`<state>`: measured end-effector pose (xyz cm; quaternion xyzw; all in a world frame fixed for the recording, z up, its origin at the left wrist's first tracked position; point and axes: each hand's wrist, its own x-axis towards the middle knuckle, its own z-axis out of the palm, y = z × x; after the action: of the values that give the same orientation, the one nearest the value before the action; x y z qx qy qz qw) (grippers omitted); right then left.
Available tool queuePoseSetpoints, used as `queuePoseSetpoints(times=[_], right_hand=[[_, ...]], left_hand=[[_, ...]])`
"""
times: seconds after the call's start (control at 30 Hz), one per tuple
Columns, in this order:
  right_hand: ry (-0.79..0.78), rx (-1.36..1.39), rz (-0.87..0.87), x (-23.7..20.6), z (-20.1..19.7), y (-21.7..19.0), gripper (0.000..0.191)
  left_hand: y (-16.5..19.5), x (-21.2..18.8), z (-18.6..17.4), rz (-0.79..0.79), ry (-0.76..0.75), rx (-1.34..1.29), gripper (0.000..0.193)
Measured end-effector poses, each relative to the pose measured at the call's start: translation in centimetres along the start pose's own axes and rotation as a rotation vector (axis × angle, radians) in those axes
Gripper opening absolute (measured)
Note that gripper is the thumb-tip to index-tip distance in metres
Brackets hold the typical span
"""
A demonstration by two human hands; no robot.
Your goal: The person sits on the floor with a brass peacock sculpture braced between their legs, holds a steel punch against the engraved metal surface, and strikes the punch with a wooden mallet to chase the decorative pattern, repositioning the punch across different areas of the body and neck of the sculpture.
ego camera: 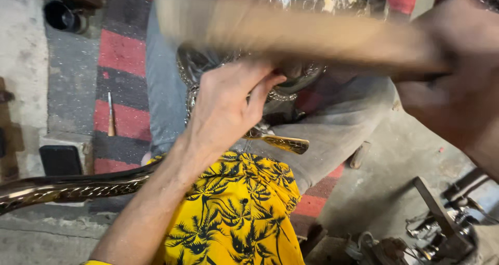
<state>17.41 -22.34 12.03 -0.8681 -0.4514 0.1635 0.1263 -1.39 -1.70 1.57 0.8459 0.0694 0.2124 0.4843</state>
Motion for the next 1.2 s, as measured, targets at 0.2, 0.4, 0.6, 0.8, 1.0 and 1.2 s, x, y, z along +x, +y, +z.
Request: queuePoseSetpoints(times=[0.2, 0.4, 0.6, 0.8, 1.0, 1.2], right_hand=[[0.183, 0.005, 0.027, -5.4, 2.7, 3.6, 0.014], [0.21, 0.204, 0.195, -8.4, 1.9, 1.9, 0.02], [0.385, 0.032, 0.004, -10.6, 2.8, 1.9, 0.022], [0.538, 0.21, 0.14, -13.3, 2.6, 2.0, 0.029], [0.676, 0.743, 0.32, -15.7, 1.5, 2.8, 0.021], [0.685, 0.069, 0.225, -18.0, 5.2, 5.8, 0.039]], left_hand=[[0.4, 0.5, -0.2, 0.157, -0.161, 0.095, 0.02], [2.1, 1.9, -1.2, 0.19, -0.295, -0.018, 0.036], [4.3, 2.2, -0.9, 0.216, -0.365, 0.029, 0.039], [7.5, 2.4, 0.2, 0.292, -0.411, 0.047, 0.036], [10.7, 3.0, 2.5, 0.337, -0.421, 0.061, 0.036], [12.1, 4.0, 4.1, 0.436, -0.476, 0.059, 0.039]])
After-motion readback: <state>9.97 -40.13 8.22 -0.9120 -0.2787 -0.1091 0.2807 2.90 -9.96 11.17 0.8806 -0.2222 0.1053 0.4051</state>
